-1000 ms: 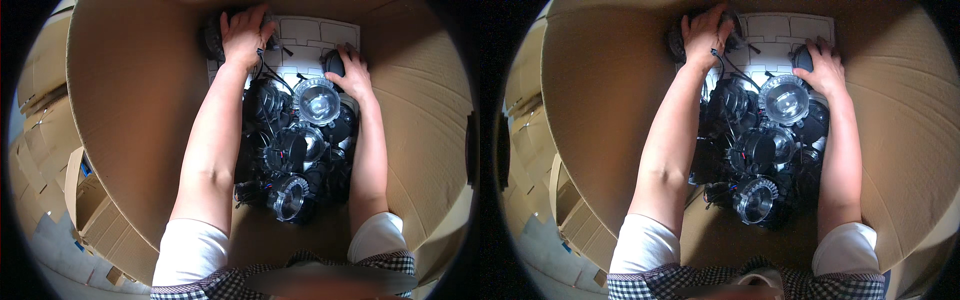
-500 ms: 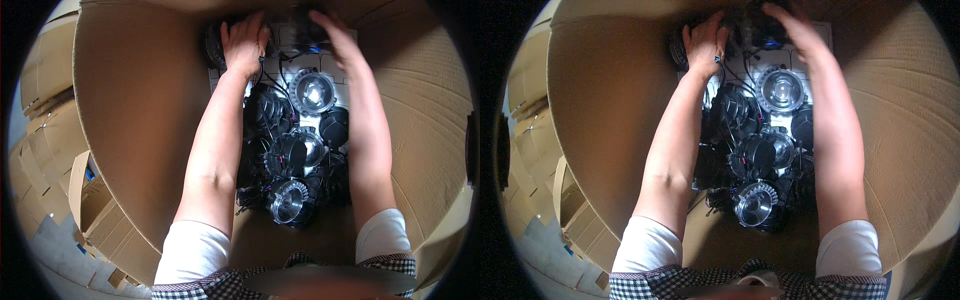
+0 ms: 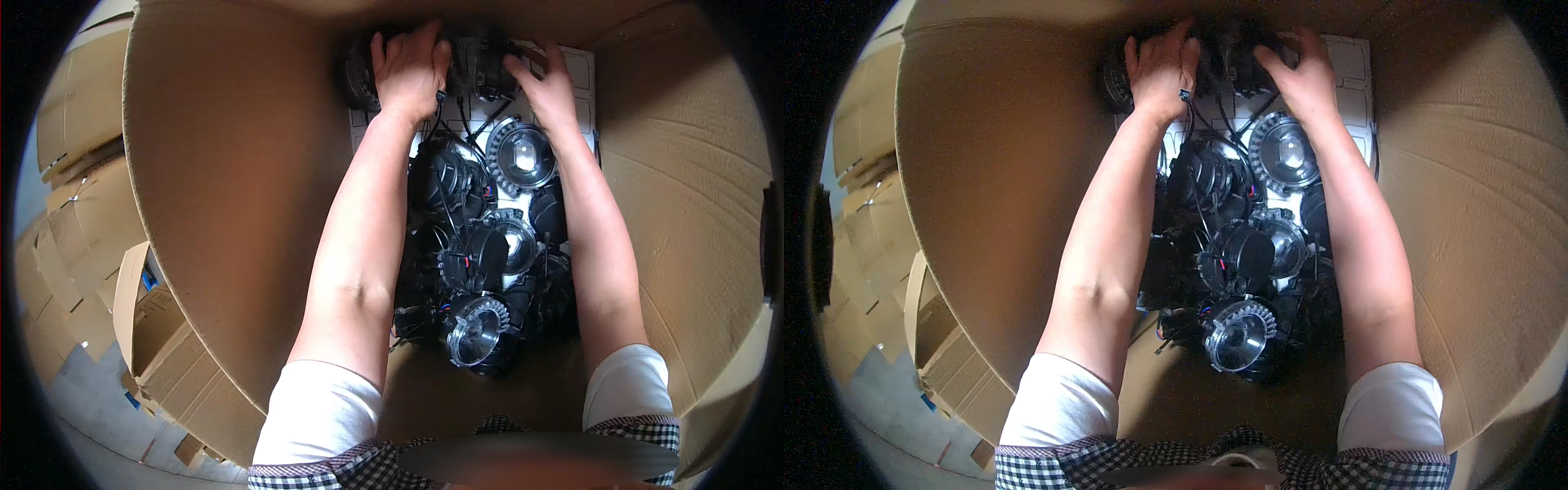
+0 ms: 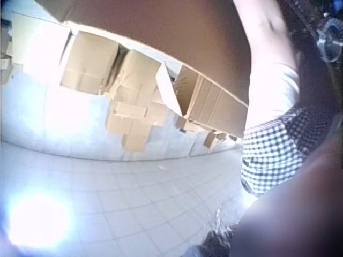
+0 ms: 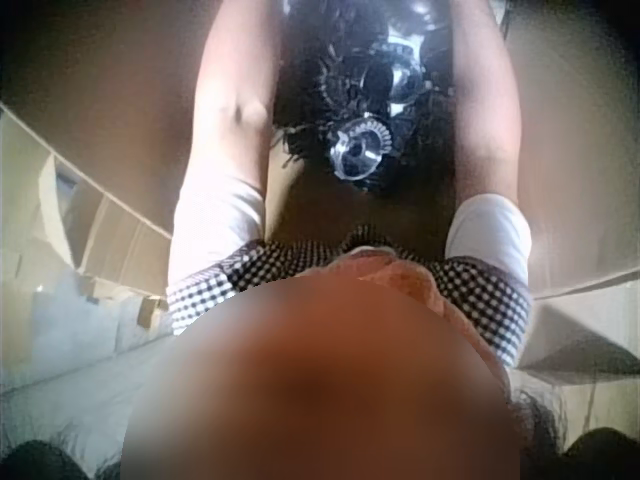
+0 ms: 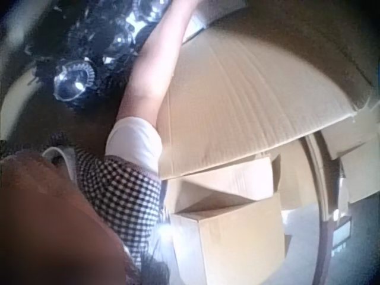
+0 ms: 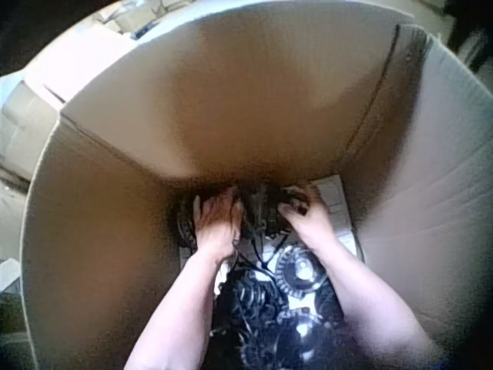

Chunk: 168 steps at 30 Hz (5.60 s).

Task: The person packs circular black plastic parts into a cardboard box lined with grid-patterned paper by hand.

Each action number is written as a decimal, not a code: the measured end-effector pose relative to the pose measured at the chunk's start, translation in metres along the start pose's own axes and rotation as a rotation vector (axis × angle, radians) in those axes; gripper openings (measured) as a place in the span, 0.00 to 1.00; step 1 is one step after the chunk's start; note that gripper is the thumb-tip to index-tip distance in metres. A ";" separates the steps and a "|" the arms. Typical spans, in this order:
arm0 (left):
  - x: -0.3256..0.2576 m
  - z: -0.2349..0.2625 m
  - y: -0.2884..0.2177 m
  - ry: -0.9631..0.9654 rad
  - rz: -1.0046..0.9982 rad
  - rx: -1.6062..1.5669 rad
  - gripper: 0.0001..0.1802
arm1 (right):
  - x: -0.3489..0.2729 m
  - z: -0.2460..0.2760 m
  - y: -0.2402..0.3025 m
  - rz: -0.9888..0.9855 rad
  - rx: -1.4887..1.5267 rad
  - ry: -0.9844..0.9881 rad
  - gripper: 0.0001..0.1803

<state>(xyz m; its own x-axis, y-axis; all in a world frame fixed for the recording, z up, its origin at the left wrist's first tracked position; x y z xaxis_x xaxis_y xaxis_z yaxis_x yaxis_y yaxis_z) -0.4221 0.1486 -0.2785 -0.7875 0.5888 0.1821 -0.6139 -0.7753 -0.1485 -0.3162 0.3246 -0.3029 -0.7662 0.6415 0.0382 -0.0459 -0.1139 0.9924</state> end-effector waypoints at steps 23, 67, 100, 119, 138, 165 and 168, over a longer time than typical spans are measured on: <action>-0.006 0.002 -0.026 -0.045 -0.176 0.070 0.34 | -0.076 0.034 -0.008 -0.021 -0.704 0.548 0.33; 0.020 0.011 -0.078 0.016 -0.277 0.054 0.50 | -0.137 0.100 0.035 -0.317 -0.981 0.268 0.27; 0.019 0.015 -0.080 0.194 -0.229 0.086 0.55 | -0.132 0.078 0.031 -0.513 -0.784 0.390 0.57; 0.010 0.015 -0.087 0.081 -0.313 0.056 0.56 | 0.015 0.059 -0.019 0.044 -0.148 -0.143 0.35; -0.058 0.006 0.068 -0.257 0.567 -0.550 0.37 | -0.018 0.056 -0.014 -0.300 -0.013 -0.080 0.47; 0.000 0.026 -0.109 -0.100 -0.397 0.153 0.45 | -0.002 0.054 -0.069 -0.149 -0.126 -0.237 0.33; -0.007 0.018 -0.113 -0.117 -0.564 0.345 0.43 | -0.011 0.047 -0.062 -0.340 0.220 -0.069 0.32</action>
<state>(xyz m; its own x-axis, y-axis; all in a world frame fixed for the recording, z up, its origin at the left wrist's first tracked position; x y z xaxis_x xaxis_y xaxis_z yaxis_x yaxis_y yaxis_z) -0.3461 0.2280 -0.2460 -0.3284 0.9116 0.2472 -0.8620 -0.3963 0.3162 -0.2747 0.3606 -0.3597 -0.6859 0.6648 -0.2960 -0.1449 0.2739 0.9508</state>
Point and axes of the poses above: each hand's wrist, its own x-axis towards the middle knuckle, its own z-axis out of the back of the hand, y = z × x, the point moved 2 cm from there along x, towards the middle knuckle, and after that the axes turned 11 degrees about x, right-handed, at the moved point
